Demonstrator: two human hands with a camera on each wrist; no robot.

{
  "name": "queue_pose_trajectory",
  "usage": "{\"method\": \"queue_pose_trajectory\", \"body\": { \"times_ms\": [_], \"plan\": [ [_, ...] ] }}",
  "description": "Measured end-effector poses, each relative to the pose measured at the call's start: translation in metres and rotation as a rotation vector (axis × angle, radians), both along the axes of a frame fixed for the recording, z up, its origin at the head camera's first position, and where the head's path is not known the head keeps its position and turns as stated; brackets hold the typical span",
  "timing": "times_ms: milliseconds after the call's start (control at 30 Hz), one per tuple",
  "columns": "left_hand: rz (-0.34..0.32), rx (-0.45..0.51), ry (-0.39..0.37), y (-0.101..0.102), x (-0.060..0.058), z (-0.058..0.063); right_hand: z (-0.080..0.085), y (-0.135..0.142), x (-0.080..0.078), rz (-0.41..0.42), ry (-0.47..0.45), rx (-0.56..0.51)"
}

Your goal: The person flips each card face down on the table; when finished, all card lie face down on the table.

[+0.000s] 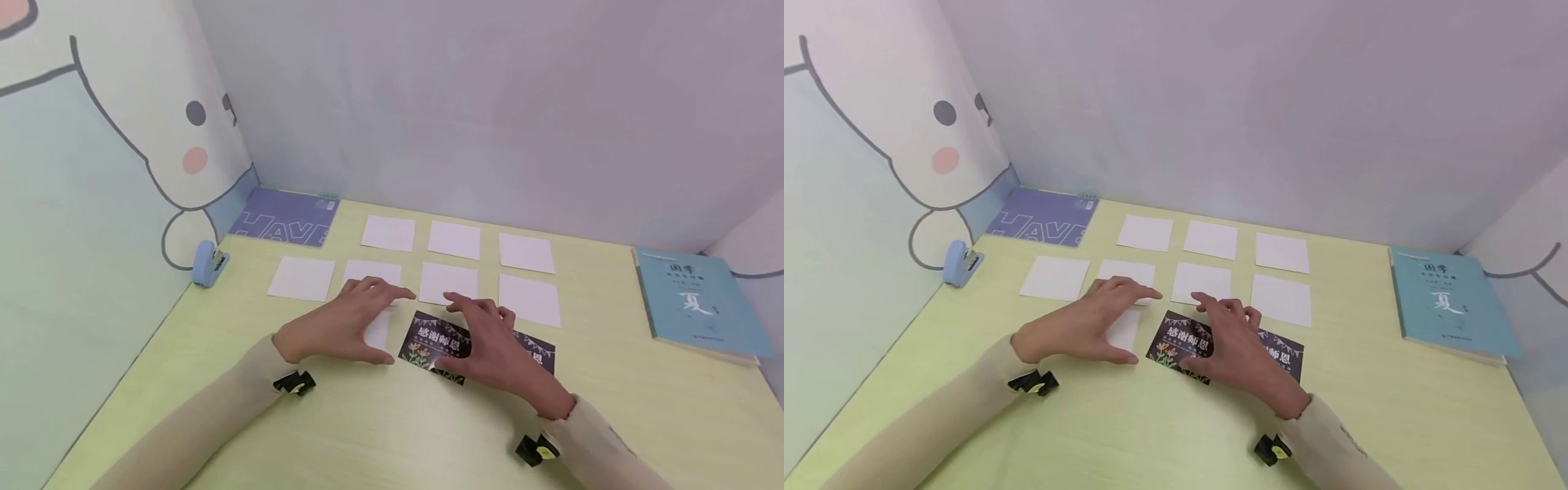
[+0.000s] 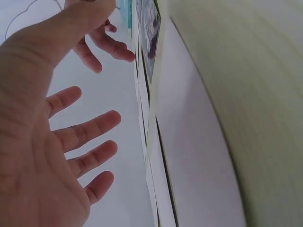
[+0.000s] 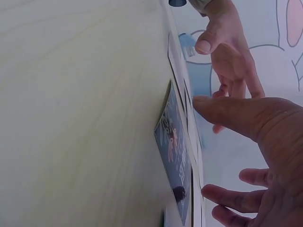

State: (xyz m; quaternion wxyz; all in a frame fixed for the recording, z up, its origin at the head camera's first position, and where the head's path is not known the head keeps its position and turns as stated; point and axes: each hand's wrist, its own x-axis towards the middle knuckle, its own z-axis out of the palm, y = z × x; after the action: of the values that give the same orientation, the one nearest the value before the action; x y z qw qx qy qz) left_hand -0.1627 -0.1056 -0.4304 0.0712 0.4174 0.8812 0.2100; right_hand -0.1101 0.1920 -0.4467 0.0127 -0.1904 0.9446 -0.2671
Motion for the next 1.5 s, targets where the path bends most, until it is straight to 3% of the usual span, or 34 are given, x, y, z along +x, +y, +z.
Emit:
{"method": "queue_pose_trajectory", "body": {
  "times_ms": [267, 500, 667, 967, 1267, 1500],
  "plan": [
    [-0.084, -0.079, -0.027, 0.038, -0.009, -0.010, -0.003, 0.008, 0.007, 0.002, -0.021, 0.047],
    [-0.128, -0.078, -0.046, 0.056, -0.013, -0.012, -0.008, 0.014, 0.011, 0.010, -0.026, 0.037],
    [-0.141, -0.062, -0.043, 0.057, -0.015, -0.010, -0.009, 0.014, 0.010, 0.013, -0.020, 0.026],
    [-0.091, -0.047, -0.005, 0.054, -0.017, -0.007, -0.007, 0.015, 0.005, -0.026, 0.016, -0.003],
    [-0.107, 0.050, -0.052, 0.057, -0.017, -0.009, -0.002, 0.014, 0.002, 0.008, 0.102, -0.136],
    [-0.146, 0.148, -0.042, 0.068, -0.018, -0.007, 0.005, 0.014, 0.003, 0.043, 0.183, -0.212]
  ]
}}
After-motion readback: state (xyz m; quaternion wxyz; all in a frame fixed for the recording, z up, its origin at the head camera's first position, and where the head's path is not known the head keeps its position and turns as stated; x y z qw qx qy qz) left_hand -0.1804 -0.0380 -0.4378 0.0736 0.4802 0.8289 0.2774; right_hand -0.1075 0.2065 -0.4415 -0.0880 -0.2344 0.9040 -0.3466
